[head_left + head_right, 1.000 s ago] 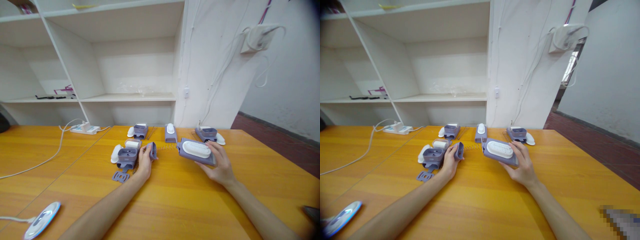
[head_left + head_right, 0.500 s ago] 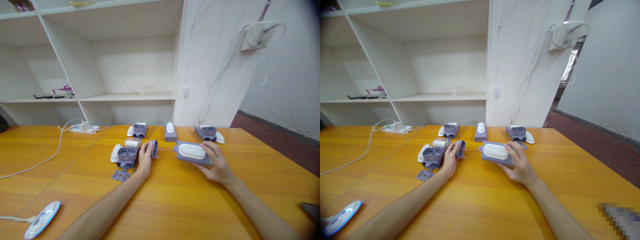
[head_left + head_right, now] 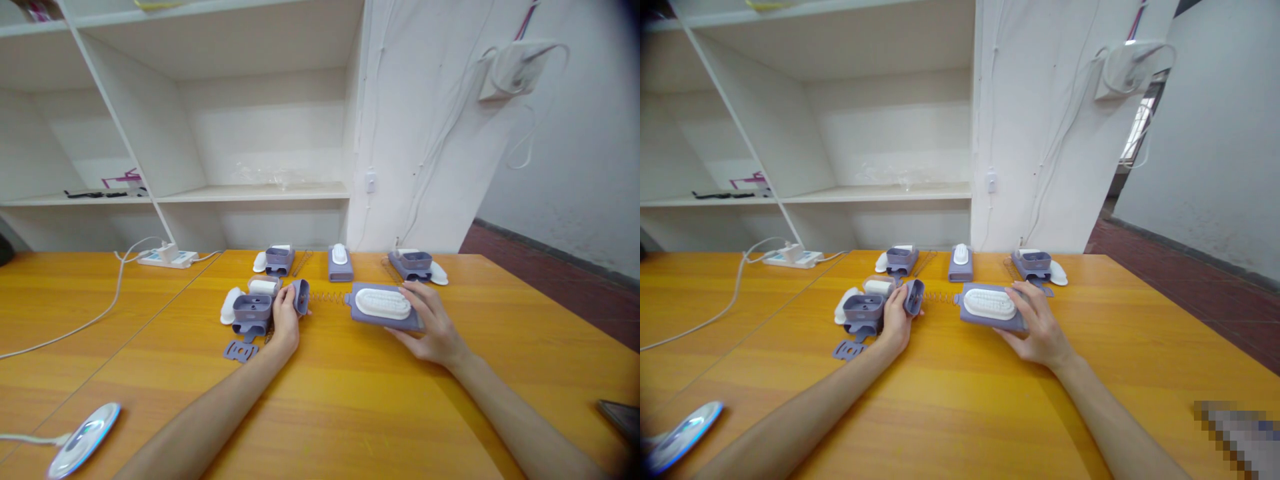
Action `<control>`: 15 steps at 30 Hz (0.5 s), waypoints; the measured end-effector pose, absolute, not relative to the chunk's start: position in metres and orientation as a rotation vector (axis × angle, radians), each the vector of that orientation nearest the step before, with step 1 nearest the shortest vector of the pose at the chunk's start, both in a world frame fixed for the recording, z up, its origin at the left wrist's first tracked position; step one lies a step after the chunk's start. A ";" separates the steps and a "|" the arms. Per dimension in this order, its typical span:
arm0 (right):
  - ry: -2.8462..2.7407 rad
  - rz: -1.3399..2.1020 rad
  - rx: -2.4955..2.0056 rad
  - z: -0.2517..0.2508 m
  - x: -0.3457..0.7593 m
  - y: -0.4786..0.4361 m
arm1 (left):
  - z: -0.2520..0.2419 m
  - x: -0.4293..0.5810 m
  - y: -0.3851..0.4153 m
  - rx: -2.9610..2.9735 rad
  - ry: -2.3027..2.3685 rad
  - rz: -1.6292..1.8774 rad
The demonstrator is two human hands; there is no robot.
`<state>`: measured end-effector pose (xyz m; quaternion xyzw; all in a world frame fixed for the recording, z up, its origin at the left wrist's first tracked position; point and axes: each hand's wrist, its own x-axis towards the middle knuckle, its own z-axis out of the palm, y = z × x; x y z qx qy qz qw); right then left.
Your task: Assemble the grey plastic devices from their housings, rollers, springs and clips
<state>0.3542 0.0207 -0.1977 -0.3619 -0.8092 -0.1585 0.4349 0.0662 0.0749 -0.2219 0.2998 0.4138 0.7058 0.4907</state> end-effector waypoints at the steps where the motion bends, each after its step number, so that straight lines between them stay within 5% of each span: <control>1: -2.047 -0.398 -0.881 -0.198 0.353 0.020 | -0.221 0.067 0.074 0.754 1.008 1.707; 15: -1.985 -0.359 -0.954 -0.208 0.344 0.020 | -0.213 0.072 0.061 0.977 0.837 1.511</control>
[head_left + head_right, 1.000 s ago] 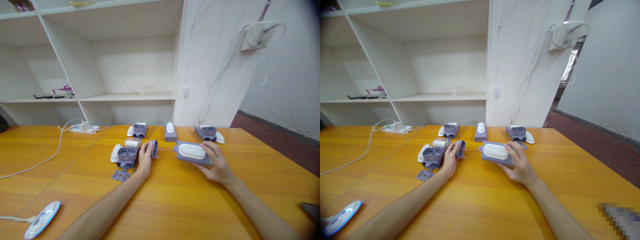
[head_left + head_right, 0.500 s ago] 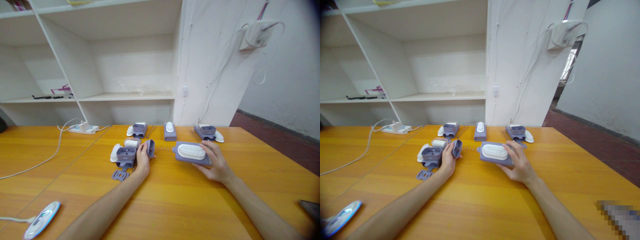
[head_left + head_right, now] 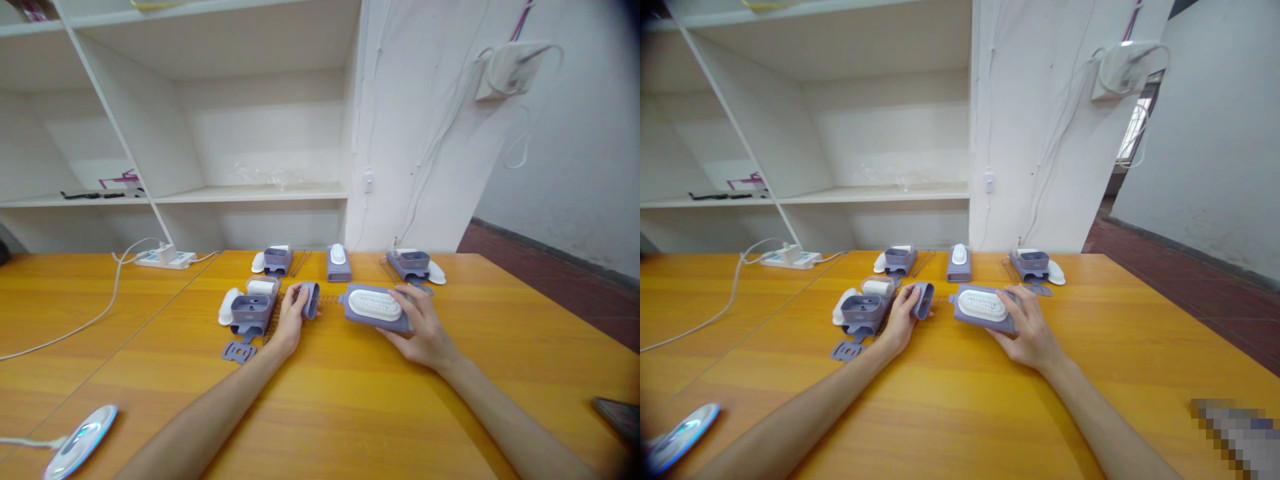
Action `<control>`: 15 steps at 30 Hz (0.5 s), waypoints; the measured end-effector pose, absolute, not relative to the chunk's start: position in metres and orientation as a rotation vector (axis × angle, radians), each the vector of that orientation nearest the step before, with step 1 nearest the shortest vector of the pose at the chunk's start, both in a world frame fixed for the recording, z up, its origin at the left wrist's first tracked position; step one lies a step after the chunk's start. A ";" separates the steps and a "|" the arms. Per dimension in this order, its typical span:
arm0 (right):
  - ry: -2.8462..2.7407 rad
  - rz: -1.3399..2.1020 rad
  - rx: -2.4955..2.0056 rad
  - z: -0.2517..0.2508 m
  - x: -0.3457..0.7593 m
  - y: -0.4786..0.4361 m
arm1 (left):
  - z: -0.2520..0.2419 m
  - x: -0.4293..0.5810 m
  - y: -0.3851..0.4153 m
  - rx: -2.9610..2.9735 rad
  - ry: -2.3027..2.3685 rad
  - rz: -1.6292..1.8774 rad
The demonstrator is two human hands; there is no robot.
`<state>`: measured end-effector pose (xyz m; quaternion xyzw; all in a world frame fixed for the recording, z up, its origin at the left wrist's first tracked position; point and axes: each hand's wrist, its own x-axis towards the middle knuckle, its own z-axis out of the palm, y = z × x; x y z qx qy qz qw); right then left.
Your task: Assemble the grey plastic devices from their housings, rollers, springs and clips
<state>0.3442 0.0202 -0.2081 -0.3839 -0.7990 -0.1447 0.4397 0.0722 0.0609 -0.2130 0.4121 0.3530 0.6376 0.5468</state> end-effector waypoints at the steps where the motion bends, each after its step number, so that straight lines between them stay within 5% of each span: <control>1: -1.981 -0.356 -0.963 -0.208 0.345 0.021 | -0.212 0.073 0.060 1.000 0.835 1.504; 15: -2.176 -0.331 -0.902 -0.205 0.333 0.014 | -0.213 0.081 0.053 1.064 0.775 1.398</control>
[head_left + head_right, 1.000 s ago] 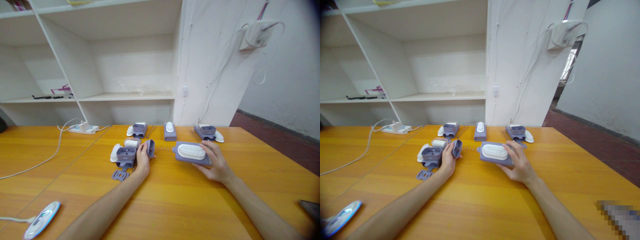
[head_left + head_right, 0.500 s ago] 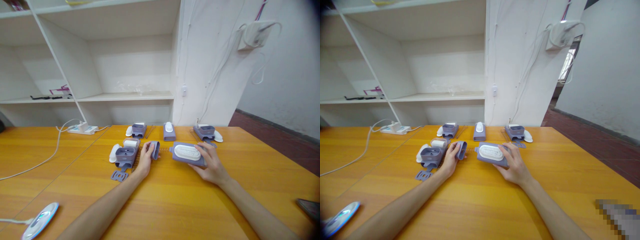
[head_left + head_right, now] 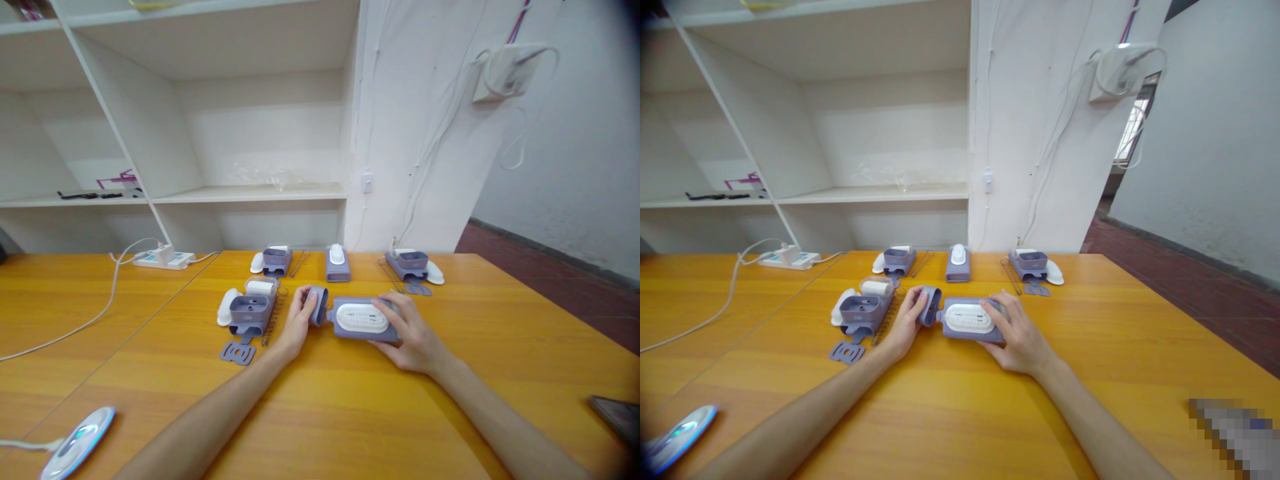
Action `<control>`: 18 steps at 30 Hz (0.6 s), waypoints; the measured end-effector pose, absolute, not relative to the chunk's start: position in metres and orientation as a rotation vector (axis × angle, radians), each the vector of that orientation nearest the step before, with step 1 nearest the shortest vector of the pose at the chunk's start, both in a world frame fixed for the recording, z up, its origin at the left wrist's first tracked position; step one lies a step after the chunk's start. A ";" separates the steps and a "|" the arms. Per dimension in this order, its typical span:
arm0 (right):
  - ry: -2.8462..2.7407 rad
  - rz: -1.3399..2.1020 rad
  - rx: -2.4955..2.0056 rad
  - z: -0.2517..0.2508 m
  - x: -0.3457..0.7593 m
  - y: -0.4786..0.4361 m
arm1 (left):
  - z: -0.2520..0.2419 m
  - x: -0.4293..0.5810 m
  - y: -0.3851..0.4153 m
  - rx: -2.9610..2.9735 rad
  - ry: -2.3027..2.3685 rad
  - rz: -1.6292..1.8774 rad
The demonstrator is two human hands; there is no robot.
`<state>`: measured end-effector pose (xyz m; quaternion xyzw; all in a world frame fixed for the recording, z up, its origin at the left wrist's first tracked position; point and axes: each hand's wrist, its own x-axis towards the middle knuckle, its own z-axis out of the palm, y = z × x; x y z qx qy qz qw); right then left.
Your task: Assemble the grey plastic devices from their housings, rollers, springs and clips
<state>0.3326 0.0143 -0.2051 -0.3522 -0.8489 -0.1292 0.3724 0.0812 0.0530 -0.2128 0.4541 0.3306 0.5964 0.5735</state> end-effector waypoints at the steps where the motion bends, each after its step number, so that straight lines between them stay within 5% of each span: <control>1: -2.154 -0.331 -0.918 -0.206 0.333 0.015 | -0.213 0.082 0.052 1.065 0.768 1.385; 18: -2.050 -0.254 -0.982 -0.205 0.323 0.010 | -0.211 0.082 0.049 1.083 0.749 1.238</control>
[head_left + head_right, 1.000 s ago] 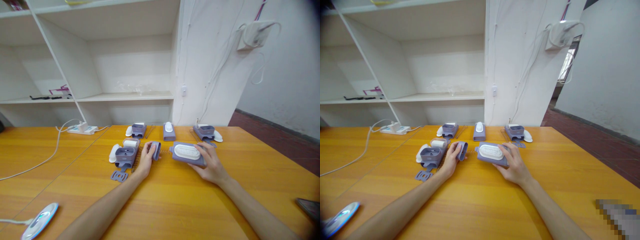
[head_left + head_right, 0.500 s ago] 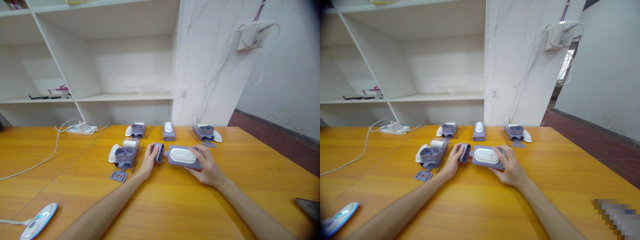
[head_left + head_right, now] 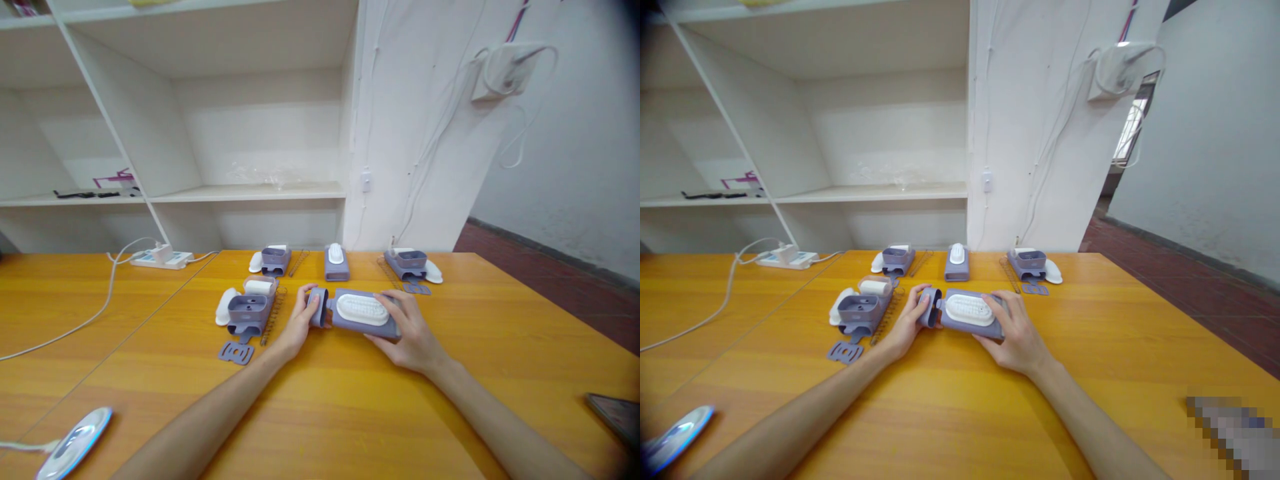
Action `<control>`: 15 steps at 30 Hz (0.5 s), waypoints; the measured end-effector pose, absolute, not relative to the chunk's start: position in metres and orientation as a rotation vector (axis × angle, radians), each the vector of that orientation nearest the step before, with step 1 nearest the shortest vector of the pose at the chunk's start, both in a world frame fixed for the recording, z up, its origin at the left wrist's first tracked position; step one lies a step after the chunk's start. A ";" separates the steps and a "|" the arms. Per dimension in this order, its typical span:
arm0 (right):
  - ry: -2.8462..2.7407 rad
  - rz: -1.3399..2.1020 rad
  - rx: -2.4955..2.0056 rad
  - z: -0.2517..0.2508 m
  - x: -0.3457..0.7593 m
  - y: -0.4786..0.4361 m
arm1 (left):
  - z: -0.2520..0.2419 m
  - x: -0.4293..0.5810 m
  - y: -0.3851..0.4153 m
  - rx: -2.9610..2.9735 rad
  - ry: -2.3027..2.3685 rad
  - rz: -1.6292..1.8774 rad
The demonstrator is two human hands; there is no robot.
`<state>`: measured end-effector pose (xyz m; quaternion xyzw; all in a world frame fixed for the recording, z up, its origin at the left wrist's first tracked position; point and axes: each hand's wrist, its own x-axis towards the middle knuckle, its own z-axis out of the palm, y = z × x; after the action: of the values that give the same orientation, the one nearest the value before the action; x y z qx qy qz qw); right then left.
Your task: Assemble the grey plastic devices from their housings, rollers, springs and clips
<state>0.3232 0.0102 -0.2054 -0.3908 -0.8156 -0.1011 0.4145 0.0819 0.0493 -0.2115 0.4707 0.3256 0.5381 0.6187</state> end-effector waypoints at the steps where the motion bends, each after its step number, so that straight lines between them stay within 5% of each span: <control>1: -2.066 -0.249 -0.968 -0.204 0.322 0.009 | -0.212 0.082 0.050 1.083 0.769 1.249; 15: -2.010 -0.308 -1.029 -0.205 0.315 0.009 | -0.211 0.083 0.047 0.989 0.730 1.266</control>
<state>0.3148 0.0087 -0.2047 -0.4103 -0.8012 -0.1228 0.4179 0.0828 0.0470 -0.2114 0.4327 0.3194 0.5540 0.6355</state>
